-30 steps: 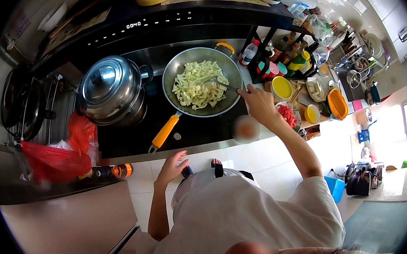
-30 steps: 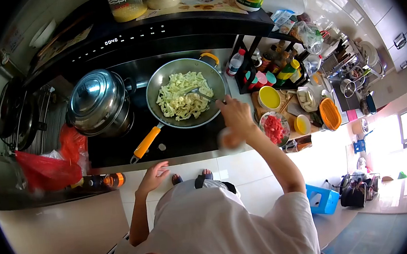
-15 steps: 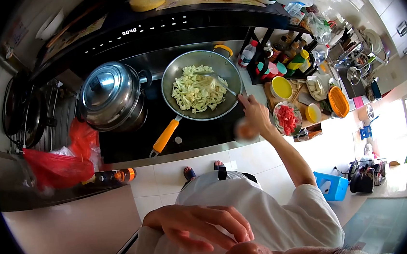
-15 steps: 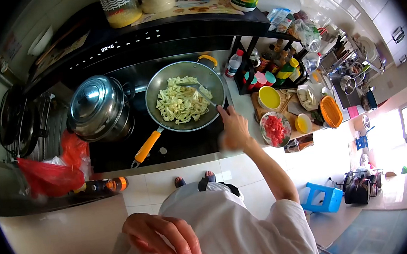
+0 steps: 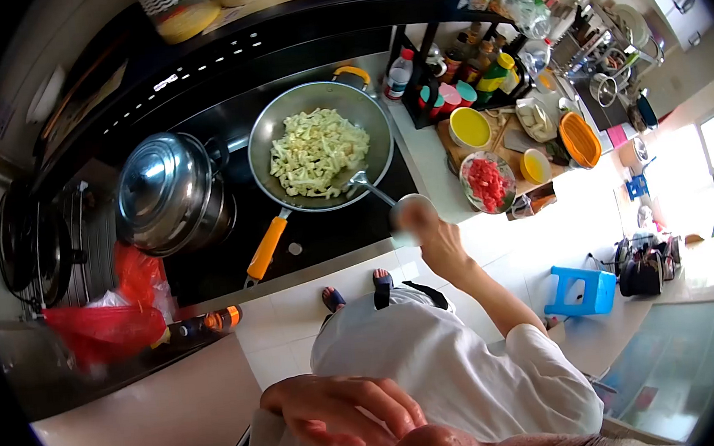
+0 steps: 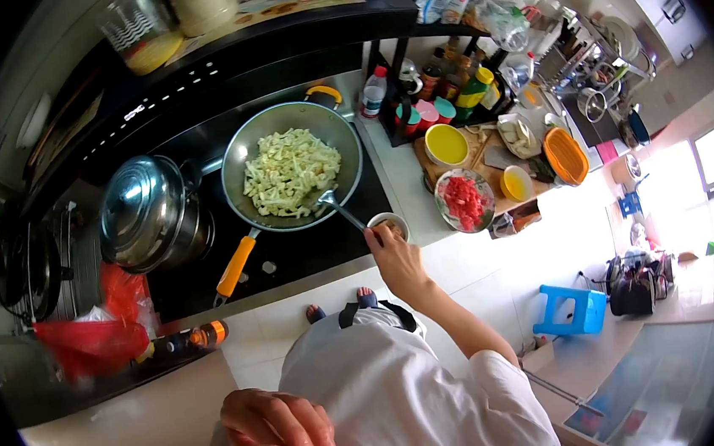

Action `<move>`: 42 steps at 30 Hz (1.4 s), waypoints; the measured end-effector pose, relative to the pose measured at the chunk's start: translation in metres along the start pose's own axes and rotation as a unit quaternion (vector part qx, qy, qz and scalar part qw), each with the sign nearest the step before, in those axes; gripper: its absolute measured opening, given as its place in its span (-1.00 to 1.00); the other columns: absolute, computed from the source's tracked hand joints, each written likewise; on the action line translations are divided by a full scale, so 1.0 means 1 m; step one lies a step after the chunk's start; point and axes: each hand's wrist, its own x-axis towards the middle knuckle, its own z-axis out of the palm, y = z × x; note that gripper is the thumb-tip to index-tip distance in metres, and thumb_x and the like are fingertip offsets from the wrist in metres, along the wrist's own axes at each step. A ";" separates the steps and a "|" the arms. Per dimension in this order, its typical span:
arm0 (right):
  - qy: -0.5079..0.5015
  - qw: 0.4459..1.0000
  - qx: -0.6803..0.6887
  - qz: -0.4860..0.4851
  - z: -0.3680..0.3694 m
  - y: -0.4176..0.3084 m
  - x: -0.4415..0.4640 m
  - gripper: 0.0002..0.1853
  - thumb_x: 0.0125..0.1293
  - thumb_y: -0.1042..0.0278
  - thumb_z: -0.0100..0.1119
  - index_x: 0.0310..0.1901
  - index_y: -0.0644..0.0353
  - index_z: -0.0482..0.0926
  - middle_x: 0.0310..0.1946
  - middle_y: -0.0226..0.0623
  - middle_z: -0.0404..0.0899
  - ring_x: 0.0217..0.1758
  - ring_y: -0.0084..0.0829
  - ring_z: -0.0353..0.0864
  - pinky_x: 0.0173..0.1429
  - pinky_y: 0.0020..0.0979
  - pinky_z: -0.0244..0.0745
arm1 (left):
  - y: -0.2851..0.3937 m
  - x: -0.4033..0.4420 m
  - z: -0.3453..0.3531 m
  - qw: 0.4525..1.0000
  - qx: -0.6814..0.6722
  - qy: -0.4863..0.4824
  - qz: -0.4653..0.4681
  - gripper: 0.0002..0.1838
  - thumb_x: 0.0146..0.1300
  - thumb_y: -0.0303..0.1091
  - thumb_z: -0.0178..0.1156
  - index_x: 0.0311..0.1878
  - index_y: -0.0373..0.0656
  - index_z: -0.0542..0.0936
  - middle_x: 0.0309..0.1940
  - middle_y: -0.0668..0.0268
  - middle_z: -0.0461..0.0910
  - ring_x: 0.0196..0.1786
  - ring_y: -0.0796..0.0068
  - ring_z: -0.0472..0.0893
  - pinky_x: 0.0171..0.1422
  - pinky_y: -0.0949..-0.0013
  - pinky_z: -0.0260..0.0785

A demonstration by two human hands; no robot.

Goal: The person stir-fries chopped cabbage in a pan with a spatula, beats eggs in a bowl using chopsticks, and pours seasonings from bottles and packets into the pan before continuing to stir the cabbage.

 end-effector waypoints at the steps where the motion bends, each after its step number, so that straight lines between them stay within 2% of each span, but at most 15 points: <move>1: -0.010 1.000 0.005 -0.005 -0.002 0.001 0.005 -0.46 0.19 0.60 0.04 0.26 0.20 0.39 -0.01 -0.11 0.43 -0.07 -0.08 0.57 -0.29 -0.14 0.58 | -0.002 0.002 -0.003 1.000 0.003 -0.015 0.003 -0.71 0.35 -0.52 0.11 0.09 -0.42 0.55 0.18 0.03 0.42 0.22 -0.12 0.48 0.25 0.01 0.41; 5: -0.041 0.999 -0.014 0.017 -0.035 -0.011 0.008 -0.45 0.17 0.57 0.07 0.26 0.27 0.38 -0.05 -0.08 0.42 -0.11 -0.09 0.59 -0.27 -0.14 0.60 | -0.007 0.015 -0.002 1.000 0.001 -0.017 -0.007 -0.75 0.34 -0.50 0.13 0.03 -0.42 0.55 0.12 0.00 0.44 0.14 -0.10 0.50 0.18 0.01 0.43; 10: -0.026 0.999 -0.029 0.021 0.011 0.013 0.022 -0.40 0.14 0.55 0.11 0.29 0.28 0.35 -0.08 -0.09 0.39 -0.17 -0.17 0.61 -0.31 -0.17 0.58 | -0.020 0.025 0.008 0.999 -0.011 0.042 -0.017 -0.78 0.32 -0.46 0.16 -0.05 -0.41 0.54 0.04 -0.04 0.48 0.03 -0.07 0.51 0.07 0.00 0.45; 15: -0.014 0.999 -0.013 0.026 -0.008 0.014 0.028 -0.36 0.12 0.55 0.13 0.32 0.30 0.31 -0.07 -0.08 0.35 -0.24 -0.20 0.62 -0.32 -0.23 0.57 | -0.038 0.059 0.034 0.979 0.003 0.202 0.002 -0.79 0.30 -0.42 0.19 -0.14 -0.40 0.53 -0.05 -0.08 0.51 -0.09 -0.05 0.52 -0.05 -0.01 0.46; 16: 0.003 1.000 -0.009 0.025 -0.009 0.012 0.028 -0.35 0.12 0.55 0.14 0.32 0.30 0.30 -0.08 -0.08 0.35 -0.24 -0.20 0.62 -0.32 -0.24 0.57 | -0.045 0.073 0.048 0.962 0.018 0.273 0.013 -0.79 0.25 -0.39 0.25 -0.20 -0.36 0.51 -0.14 -0.10 0.54 -0.22 0.00 0.53 -0.17 -0.02 0.47; 17: 0.015 1.000 -0.006 0.024 -0.009 0.009 0.027 -0.34 0.12 0.55 0.14 0.33 0.30 0.30 -0.08 -0.07 0.34 -0.24 -0.20 0.62 -0.31 -0.25 0.58 | -0.054 0.098 0.064 0.763 -0.192 0.537 0.304 -0.78 0.00 -0.46 0.36 -0.28 -0.26 0.57 -0.25 0.10 0.56 -0.22 0.11 0.52 -0.23 0.03 0.44; 18: 0.030 0.999 0.000 0.020 -0.001 0.010 0.032 -0.32 0.10 0.58 0.14 0.34 0.30 0.28 -0.08 -0.05 0.33 -0.22 -0.19 0.62 -0.31 -0.23 0.58 | -0.065 0.098 0.050 0.944 -0.101 0.305 0.074 -0.78 0.02 -0.46 0.35 -0.25 -0.27 0.56 -0.23 0.10 0.56 -0.20 0.10 0.52 -0.20 0.03 0.44; 20: -0.042 0.996 0.067 0.027 0.027 0.016 0.045 -0.33 0.15 0.53 0.17 0.35 0.33 0.25 -0.07 -0.04 0.33 -0.17 -0.13 0.61 -0.24 -0.21 0.58 | -0.078 0.090 0.036 0.977 -0.109 0.182 0.002 -0.77 0.05 -0.47 0.31 -0.21 -0.27 0.55 -0.18 0.08 0.55 -0.16 0.09 0.52 -0.16 0.03 0.44; 24: -0.047 0.937 0.345 -0.033 0.085 0.032 0.046 -0.28 0.26 0.37 0.24 0.40 0.33 0.16 -0.02 -0.01 0.35 -0.06 -0.02 0.53 0.05 -0.18 0.46 | -0.102 0.084 0.025 0.983 -0.127 0.121 -0.050 -0.75 0.12 -0.47 0.25 -0.12 -0.29 0.54 -0.09 0.06 0.52 -0.07 0.07 0.52 -0.06 0.04 0.43; 27: -0.035 0.925 0.379 0.003 0.085 0.035 0.034 -0.26 0.34 0.19 0.22 0.42 0.34 0.11 -0.01 0.00 0.37 -0.03 -0.03 0.51 0.12 -0.23 0.43 | -0.108 0.079 0.019 0.985 -0.119 0.094 -0.082 -0.73 0.17 -0.48 0.20 -0.05 -0.30 0.53 -0.02 0.04 0.50 -0.01 0.05 0.52 0.01 0.04 0.42; 31: -0.031 0.899 0.429 0.085 0.063 0.059 0.008 -0.33 0.41 0.21 0.12 0.44 0.25 0.11 0.02 -0.04 0.45 -0.03 -0.08 0.53 0.10 -0.25 0.44 | -0.104 0.074 0.007 0.986 -0.102 0.055 -0.123 -0.70 0.24 -0.48 0.14 0.04 -0.31 0.51 0.07 0.01 0.48 0.08 0.03 0.52 0.10 0.04 0.42; 32: -0.019 0.891 0.445 0.086 0.066 0.071 -0.003 -0.43 0.41 0.26 0.08 0.39 0.22 0.21 0.07 -0.05 0.46 -0.07 -0.09 0.56 0.08 -0.24 0.46 | -0.102 0.072 0.003 0.986 -0.093 0.044 -0.134 -0.69 0.26 -0.48 0.12 0.06 -0.32 0.51 0.09 0.01 0.47 0.10 0.03 0.52 0.12 0.05 0.41; 34: 0.001 0.924 0.372 0.092 0.119 0.107 -0.033 -0.54 0.40 0.31 0.06 0.29 0.21 0.33 -0.02 -0.05 0.53 -0.13 -0.03 0.59 0.01 -0.19 0.49 | -0.096 0.068 -0.007 0.984 -0.067 0.034 -0.160 -0.68 0.29 -0.48 0.09 0.11 -0.32 0.50 0.14 0.00 0.46 0.14 0.02 0.52 0.17 0.05 0.41; 38: -0.008 0.954 0.244 0.174 0.105 0.137 -0.096 -0.65 0.39 0.27 0.06 0.14 0.20 0.45 -0.18 -0.03 0.60 -0.14 0.06 0.60 -0.08 -0.07 0.52 | -0.094 0.057 -0.043 0.946 0.076 0.080 -0.304 -0.61 0.33 -0.52 0.03 0.23 -0.29 0.46 0.23 0.01 0.44 0.23 0.10 0.51 0.26 0.11 0.39; 42: -0.259 0.936 0.074 0.225 0.159 0.164 -0.188 -0.68 0.27 0.29 0.16 0.03 0.19 0.56 -0.11 -0.02 0.59 -0.05 -0.02 0.62 -0.05 -0.06 0.57 | -0.122 0.033 -0.076 0.859 0.200 0.122 -0.455 -0.54 0.31 -0.61 -0.02 0.29 -0.20 0.42 0.23 0.15 0.45 0.26 0.38 0.47 0.28 0.32 0.35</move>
